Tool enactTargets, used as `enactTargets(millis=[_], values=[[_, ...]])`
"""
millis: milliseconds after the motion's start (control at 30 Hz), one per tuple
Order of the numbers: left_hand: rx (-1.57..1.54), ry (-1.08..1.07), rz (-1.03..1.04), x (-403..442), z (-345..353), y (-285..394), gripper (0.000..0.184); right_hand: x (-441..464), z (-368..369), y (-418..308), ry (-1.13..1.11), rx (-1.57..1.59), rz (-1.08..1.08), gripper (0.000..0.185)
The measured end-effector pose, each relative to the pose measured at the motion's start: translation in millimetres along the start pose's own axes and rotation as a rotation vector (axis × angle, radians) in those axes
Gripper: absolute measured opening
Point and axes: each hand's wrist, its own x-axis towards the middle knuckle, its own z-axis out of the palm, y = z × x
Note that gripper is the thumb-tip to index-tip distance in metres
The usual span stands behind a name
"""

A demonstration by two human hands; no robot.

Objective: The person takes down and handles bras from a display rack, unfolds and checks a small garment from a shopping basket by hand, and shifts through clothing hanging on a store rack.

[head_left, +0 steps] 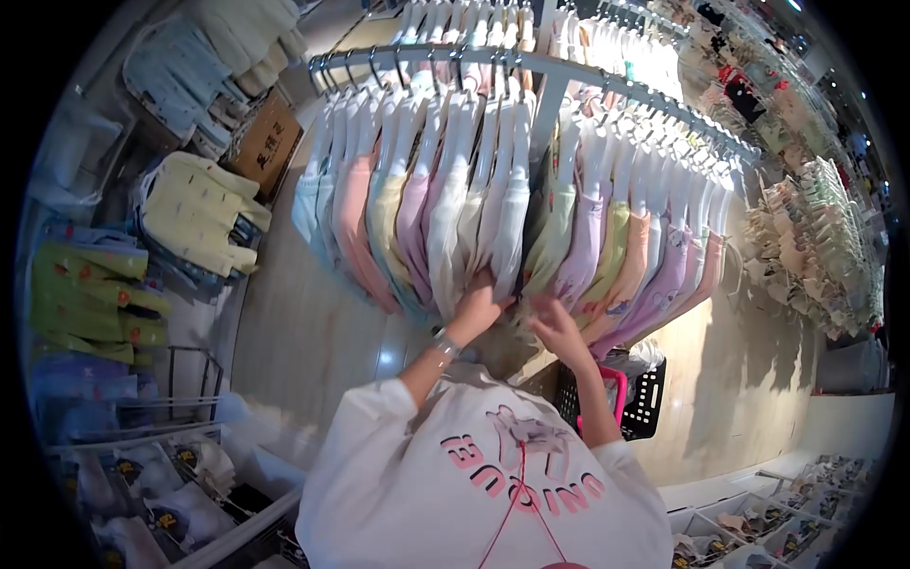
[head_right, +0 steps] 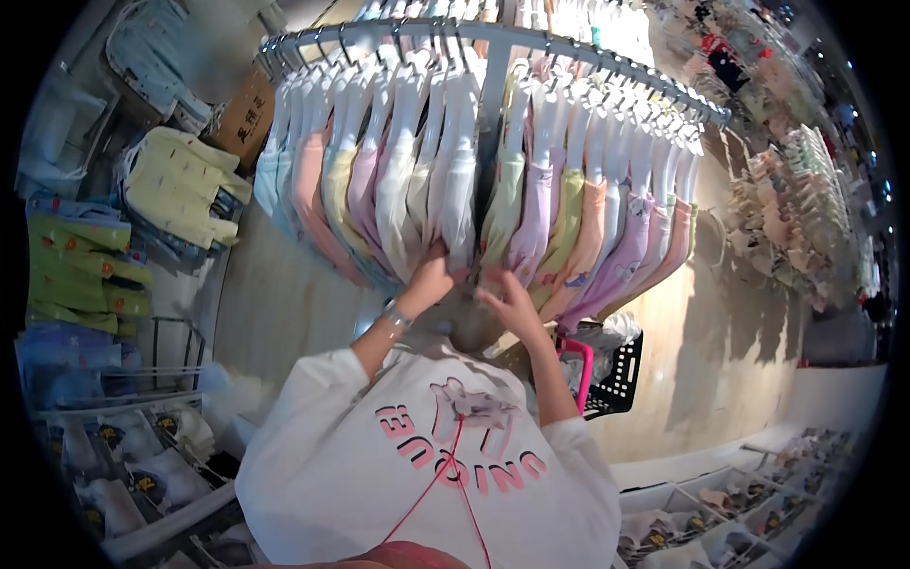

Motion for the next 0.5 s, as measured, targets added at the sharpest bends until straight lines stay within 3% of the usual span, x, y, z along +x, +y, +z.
enactTargets(millis=[33,67,100,133,200,267,333,400,433,500], values=[[-0.301,-0.246,-0.083,5.1,29.6,-23.9,0.049,14.8,10.5,-16.8,0.074,-0.126,-0.048,0.039],[-0.338,-0.359,-0.069,-5.1,56.7,-44.0,0.048,25.7,21.2,-26.2,0.140,-0.250,-0.102,0.040],[-0.375,-0.473,-0.058,-12.3,72.4,-49.6,0.047,32.5,32.2,-27.8,0.157,-0.330,-0.023,0.040],[-0.143,-0.465,0.050,-18.7,55.7,-5.9,0.043,40.0,42.2,-26.9,0.180,-0.414,0.052,0.040],[-0.102,-0.413,0.085,-25.9,45.3,22.6,0.037,46.4,46.9,-18.9,0.263,-0.448,0.084,0.038],[-0.485,-0.335,-0.055,-28.7,46.2,26.4,0.033,40.0,38.6,2.6,0.380,-0.338,0.007,0.033],[-0.528,-0.214,0.017,-27.5,47.5,23.4,0.033,36.9,29.4,44.1,0.355,-0.304,0.079,0.028],[-0.231,-0.054,0.272,-37.5,56.3,15.1,0.038,22.4,23.9,67.8,0.355,-0.301,0.117,0.027],[-0.298,0.007,0.039,-45.5,65.5,15.5,0.061,18.5,20.7,69.2,0.400,-0.285,0.072,0.026],[-0.397,-0.292,-0.119,-51.2,72.1,7.5,0.077,15.9,10.7,71.4,0.405,-0.045,0.208,0.025]])
